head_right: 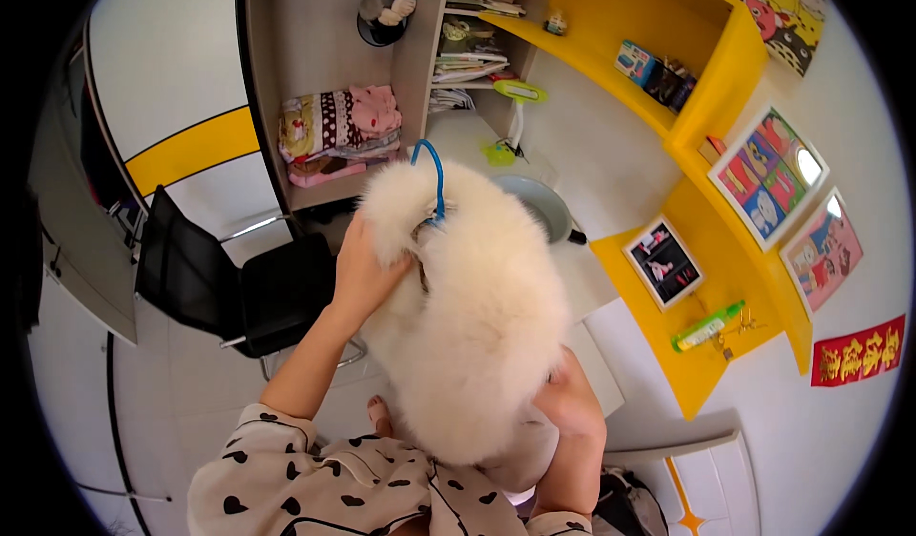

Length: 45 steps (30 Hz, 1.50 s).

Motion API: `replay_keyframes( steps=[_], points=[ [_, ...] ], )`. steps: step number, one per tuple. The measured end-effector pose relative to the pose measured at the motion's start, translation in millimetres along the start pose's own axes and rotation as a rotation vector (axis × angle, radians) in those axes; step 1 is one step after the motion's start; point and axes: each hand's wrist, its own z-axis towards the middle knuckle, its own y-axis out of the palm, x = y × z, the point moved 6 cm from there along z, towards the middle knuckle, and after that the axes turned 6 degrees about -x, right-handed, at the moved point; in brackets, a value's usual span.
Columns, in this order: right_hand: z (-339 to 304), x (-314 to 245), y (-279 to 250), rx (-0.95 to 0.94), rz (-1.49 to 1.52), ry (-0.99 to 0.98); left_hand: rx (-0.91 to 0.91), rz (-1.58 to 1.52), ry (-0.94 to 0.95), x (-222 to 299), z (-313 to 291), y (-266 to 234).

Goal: The person takes jackets on hangers from a bed, hangs them into a wardrobe one by one, arranges the clothes, and slides the wardrobe door closed.

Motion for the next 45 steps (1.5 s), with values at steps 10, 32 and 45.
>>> replay_keyframes(
  steps=[10, 32, 45],
  points=[
    [242, 49, 29, -0.080, 0.292, -0.036, 0.072, 0.132, -0.018, -129, 117, -18],
    [654, 55, 83, -0.599, 0.349, -0.177, 0.460, 0.369, -0.202, -377, 360, -7],
    [879, 64, 139, -0.535, 0.339, -0.201, 0.485, 0.233, -0.123, -597, 521, 6]
  ],
)
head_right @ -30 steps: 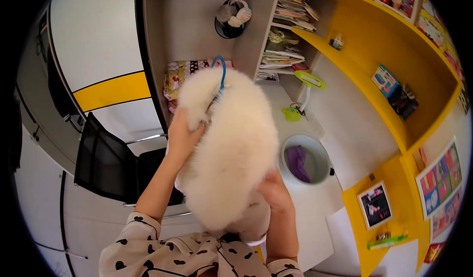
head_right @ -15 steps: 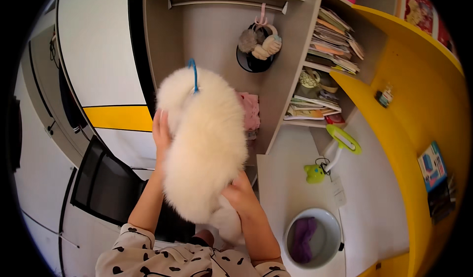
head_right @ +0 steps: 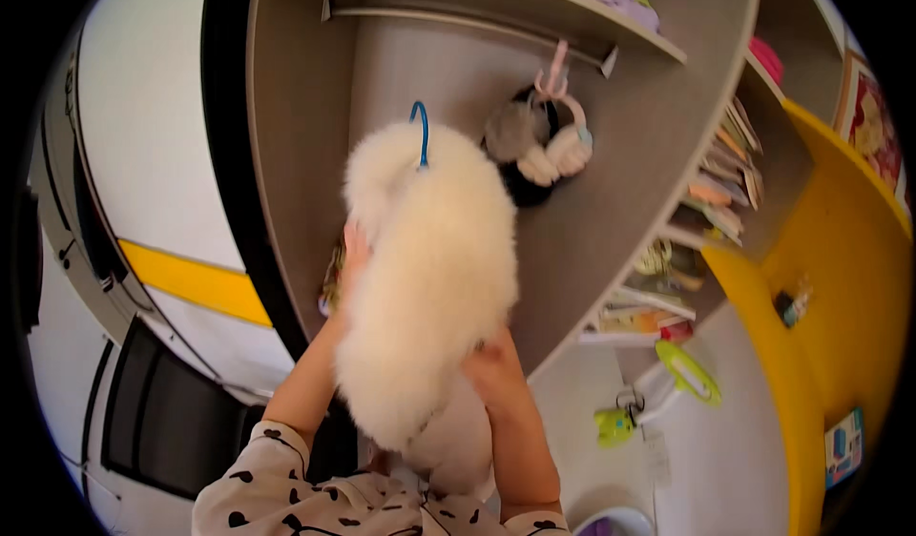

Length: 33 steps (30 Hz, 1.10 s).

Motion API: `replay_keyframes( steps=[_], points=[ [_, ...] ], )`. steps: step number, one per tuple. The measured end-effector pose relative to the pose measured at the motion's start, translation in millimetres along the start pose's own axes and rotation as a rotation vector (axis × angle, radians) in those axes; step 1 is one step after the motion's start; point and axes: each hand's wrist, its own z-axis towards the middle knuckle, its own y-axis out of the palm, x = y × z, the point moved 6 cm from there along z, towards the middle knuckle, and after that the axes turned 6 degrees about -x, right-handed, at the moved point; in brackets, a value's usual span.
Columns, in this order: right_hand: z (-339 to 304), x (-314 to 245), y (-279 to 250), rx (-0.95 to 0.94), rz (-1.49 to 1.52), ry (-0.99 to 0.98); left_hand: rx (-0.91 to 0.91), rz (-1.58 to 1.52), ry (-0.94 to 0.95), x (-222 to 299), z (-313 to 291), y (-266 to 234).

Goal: The person takes jackets on hangers from a bed, hangs them into a wardrobe one by one, arranges the clothes, and slides the wardrobe door closed.

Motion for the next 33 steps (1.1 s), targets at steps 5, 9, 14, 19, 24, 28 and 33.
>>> replay_keyframes(
  steps=[5, 9, 14, 19, 24, 28, 33],
  points=[
    [127, 27, 16, 0.041, -0.102, -0.003, -0.034, -0.140, -0.051, -53, 99, 10],
    [209, 35, 43, 0.086, -0.056, -0.052, -0.053, -0.297, -0.034, -96, 173, 6],
    [296, 39, 68, 0.115, -0.152, -0.068, -0.049, -0.818, -0.131, -149, 246, -8],
    [368, 44, 74, 0.105, -0.167, -0.081, 0.092, -1.451, -0.287, -189, 239, -34],
    [412, 38, 99, 0.022, -0.008, -0.220, 0.335, -0.934, -0.114, -143, 175, -103],
    [445, 43, 123, -0.093, 0.014, -0.259, 0.172, -0.205, 0.023, -111, 170, -117],
    [493, 81, 127, -0.140, 0.026, -0.198, 0.136, 0.023, -0.059, -119, 169, -92]
  ],
)
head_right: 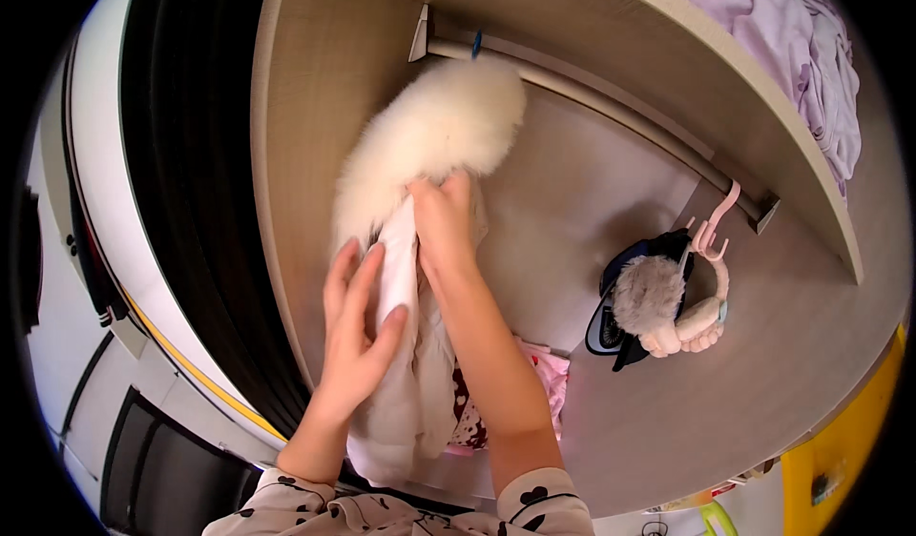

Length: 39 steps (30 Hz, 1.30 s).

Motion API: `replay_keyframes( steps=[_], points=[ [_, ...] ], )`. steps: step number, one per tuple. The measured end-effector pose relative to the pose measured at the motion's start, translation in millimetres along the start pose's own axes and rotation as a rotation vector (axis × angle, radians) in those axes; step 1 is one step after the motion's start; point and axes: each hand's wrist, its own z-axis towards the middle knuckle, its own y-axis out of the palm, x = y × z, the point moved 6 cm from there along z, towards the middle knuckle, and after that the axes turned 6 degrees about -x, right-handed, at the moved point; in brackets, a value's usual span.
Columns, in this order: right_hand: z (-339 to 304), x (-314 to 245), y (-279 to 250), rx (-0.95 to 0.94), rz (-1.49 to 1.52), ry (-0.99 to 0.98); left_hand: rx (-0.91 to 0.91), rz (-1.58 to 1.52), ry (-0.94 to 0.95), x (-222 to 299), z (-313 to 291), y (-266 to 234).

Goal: The person takes jackets on hangers from a bed, hangs them into a wardrobe one by one, arranges the clothes, and slides the wardrobe door closed.

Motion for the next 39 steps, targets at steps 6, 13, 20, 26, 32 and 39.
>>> replay_keyframes(
  steps=[6, 13, 20, 26, 32, 39],
  points=[
    [7, 26, -10, 0.115, -0.138, -0.008, 0.113, 0.151, 0.015, -23, -6, 21],
    [12, -19, -7, -0.016, -0.332, -0.021, 0.164, 0.074, 0.035, -32, 11, 3],
    [46, 3, -14, 0.005, 0.069, 0.250, 0.111, 0.088, 0.034, 8, 45, -12],
    [51, 20, 14, 0.053, 0.105, 0.120, 0.115, 0.127, -0.045, -13, 65, -7],
    [49, 22, 9, -0.079, 0.116, 0.087, 0.237, 0.123, 0.031, -17, 62, -4],
    [14, 7, -3, -0.039, -0.048, 0.068, 0.216, 0.089, 0.108, 7, 38, -16]
  ],
)
